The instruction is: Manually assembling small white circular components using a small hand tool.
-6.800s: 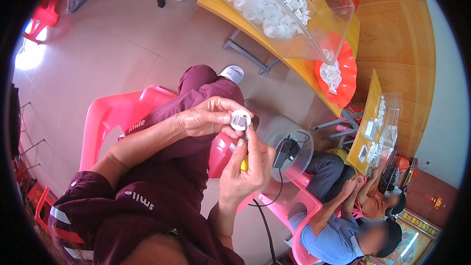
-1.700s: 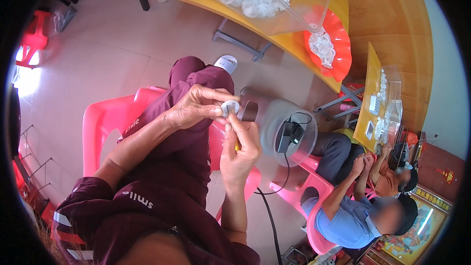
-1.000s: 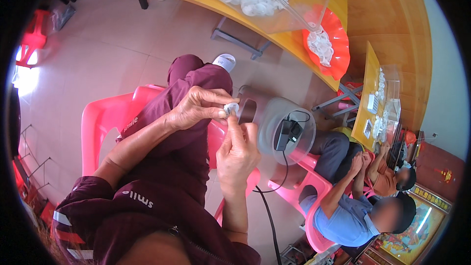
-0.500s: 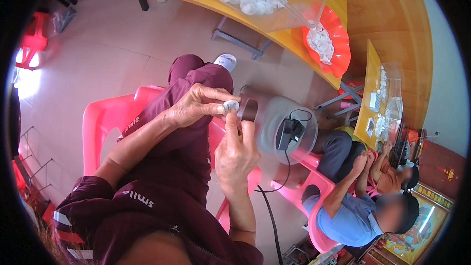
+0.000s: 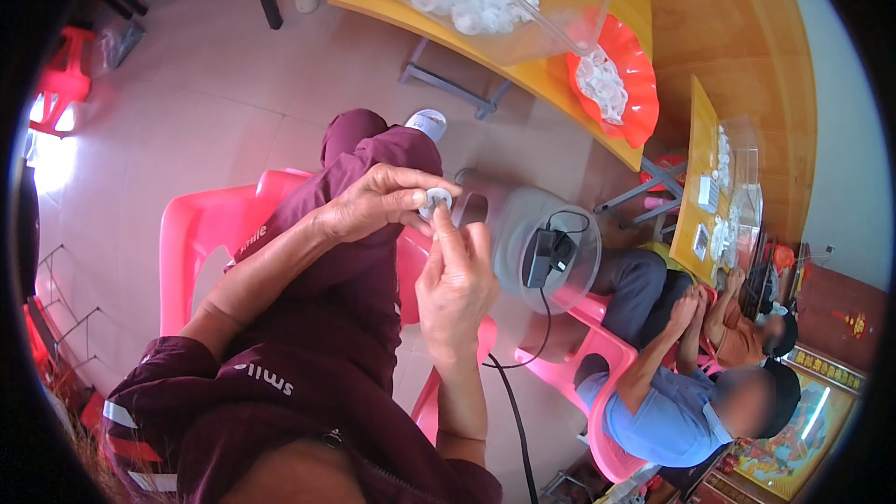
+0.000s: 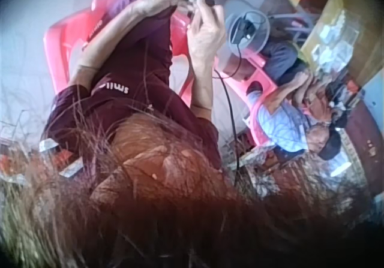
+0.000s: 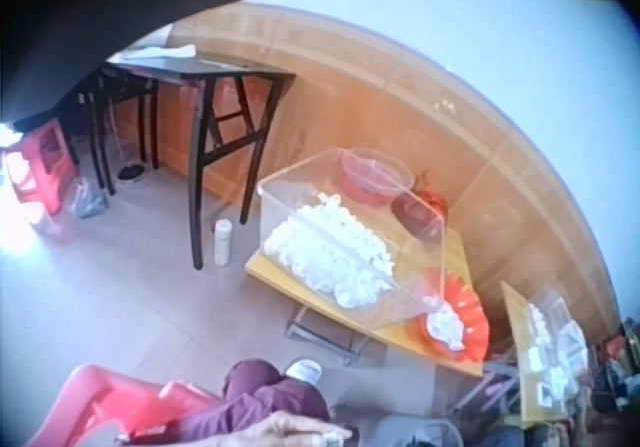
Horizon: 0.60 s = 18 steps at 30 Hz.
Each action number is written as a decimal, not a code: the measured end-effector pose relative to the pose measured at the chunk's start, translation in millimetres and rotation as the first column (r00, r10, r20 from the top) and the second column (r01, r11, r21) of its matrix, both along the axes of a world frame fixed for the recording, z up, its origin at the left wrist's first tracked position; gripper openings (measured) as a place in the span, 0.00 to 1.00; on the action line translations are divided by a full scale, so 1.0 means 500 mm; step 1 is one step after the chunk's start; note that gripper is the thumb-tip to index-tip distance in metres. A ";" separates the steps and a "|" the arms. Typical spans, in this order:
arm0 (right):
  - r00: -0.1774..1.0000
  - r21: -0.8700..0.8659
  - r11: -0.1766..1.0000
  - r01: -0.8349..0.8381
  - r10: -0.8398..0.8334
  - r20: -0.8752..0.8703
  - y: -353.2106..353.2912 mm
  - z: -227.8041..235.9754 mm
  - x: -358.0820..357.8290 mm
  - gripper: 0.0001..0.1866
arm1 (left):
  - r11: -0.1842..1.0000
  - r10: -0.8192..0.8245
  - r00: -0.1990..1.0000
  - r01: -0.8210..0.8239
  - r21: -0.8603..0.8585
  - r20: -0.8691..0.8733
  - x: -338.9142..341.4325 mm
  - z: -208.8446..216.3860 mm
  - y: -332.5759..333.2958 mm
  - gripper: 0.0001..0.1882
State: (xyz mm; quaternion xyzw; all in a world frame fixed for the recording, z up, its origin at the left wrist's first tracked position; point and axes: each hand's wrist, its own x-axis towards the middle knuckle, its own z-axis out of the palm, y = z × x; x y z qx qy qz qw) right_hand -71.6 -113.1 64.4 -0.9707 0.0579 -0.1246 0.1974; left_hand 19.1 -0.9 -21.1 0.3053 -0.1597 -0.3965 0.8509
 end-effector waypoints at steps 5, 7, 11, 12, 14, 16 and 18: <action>0.995 0.197 0.980 -0.017 -0.002 0.095 0.008 -0.014 0.003 0.23 | 0.993 0.039 0.999 -0.036 -0.116 0.019 -0.001 -0.002 -0.010 0.23; 0.993 0.226 0.974 0.008 -0.034 0.110 0.015 -0.004 0.004 0.20 | 0.992 0.063 0.998 -0.061 -0.108 0.021 0.001 -0.014 -0.013 0.24; 0.990 0.246 0.969 0.029 -0.061 0.126 0.016 0.005 0.008 0.18 | 0.993 0.076 0.988 -0.087 0.077 0.133 0.004 -0.010 -0.010 0.27; 0.992 0.240 0.970 0.027 -0.056 0.114 0.016 0.008 0.009 0.19 | 0.990 0.109 0.983 -0.121 0.077 0.147 0.001 -0.007 -0.014 0.26; 0.993 0.187 0.982 0.031 -0.052 0.108 0.017 0.005 0.013 0.21 | 0.987 0.121 0.980 -0.136 0.086 0.158 -0.003 0.002 -0.010 0.26; 0.994 0.133 0.991 0.033 -0.047 0.102 0.017 0.000 0.014 0.22 | 0.984 0.135 0.976 -0.152 0.095 0.170 -0.004 0.005 -0.010 0.25; 0.989 0.078 0.996 0.041 -0.052 0.142 0.017 -0.005 0.014 0.23 | 0.982 0.141 0.977 -0.158 0.102 0.158 -0.006 0.004 -0.012 0.24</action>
